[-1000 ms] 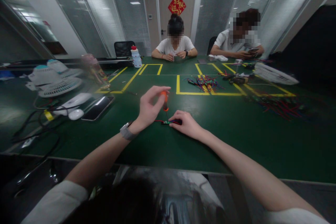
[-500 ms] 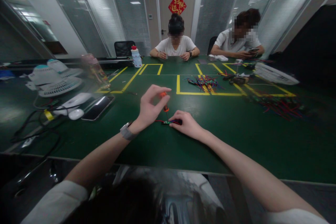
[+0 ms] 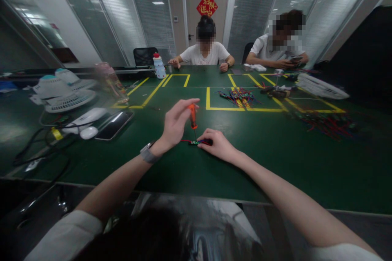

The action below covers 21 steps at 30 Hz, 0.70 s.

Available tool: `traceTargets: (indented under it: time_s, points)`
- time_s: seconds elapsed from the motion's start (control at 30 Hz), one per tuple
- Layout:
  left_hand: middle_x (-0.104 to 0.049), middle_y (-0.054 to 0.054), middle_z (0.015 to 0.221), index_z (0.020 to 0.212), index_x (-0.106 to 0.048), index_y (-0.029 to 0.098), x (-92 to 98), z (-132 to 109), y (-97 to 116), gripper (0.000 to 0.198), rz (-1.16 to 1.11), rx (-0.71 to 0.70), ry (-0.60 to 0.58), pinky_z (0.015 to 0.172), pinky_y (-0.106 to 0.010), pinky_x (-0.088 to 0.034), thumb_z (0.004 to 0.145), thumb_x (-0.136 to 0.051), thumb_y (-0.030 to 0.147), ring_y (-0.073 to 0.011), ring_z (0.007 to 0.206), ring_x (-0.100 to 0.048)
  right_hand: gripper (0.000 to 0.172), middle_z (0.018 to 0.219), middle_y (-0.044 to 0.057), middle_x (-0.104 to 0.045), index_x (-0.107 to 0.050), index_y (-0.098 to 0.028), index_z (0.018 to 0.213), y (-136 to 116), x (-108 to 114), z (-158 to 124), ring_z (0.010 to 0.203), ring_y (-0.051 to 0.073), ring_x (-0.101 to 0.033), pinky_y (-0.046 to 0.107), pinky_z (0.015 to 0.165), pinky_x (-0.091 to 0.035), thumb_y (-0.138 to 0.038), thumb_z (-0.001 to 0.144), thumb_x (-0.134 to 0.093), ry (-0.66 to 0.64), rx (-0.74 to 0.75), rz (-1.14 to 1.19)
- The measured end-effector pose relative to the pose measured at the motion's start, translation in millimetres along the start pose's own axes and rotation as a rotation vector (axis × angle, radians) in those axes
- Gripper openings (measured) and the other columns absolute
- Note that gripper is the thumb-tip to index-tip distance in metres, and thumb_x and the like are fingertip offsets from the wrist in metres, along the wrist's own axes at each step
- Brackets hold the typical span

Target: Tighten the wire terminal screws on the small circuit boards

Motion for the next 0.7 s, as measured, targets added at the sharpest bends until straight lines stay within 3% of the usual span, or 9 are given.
traceTargets:
  time_s: [0.5,0.7]
  points:
    - [-0.06,-0.002,0.09,0.105,-0.067,0.021,0.4,0.6,1.1,0.019,0.065,-0.004,0.029,0.069,-0.024,-0.047,0.09,-0.058,0.025,-0.0111,0.075,-0.055,0.013,0.087,0.006,-0.067,-0.074,-0.018,0.092,-1.2,-0.3,0.0,0.08,0.019,-0.064,0.034,0.077,-0.051,-0.024,0.082,-0.068,-0.01,0.012,0.003]
    - [-0.064,-0.004,0.098,0.115,-0.064,0.021,-1.6,0.7,-1.8,0.031,0.027,0.02,-0.027,0.078,-0.027,-0.046,0.097,-0.04,0.021,-0.0136,0.087,-0.059,0.013,0.087,0.006,-0.067,-0.075,-0.018,0.091,0.0,0.0,-0.1,0.08,0.02,-0.064,0.034,0.078,-0.051,-0.022,0.082,-0.068,-0.003,0.003,-0.001]
Point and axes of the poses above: each hand's wrist, its own z-axis towards the middle knuckle, its own x-axis out of the back of the hand, y = z × x, the point moved 9 cm from there along z, towards the middle knuckle
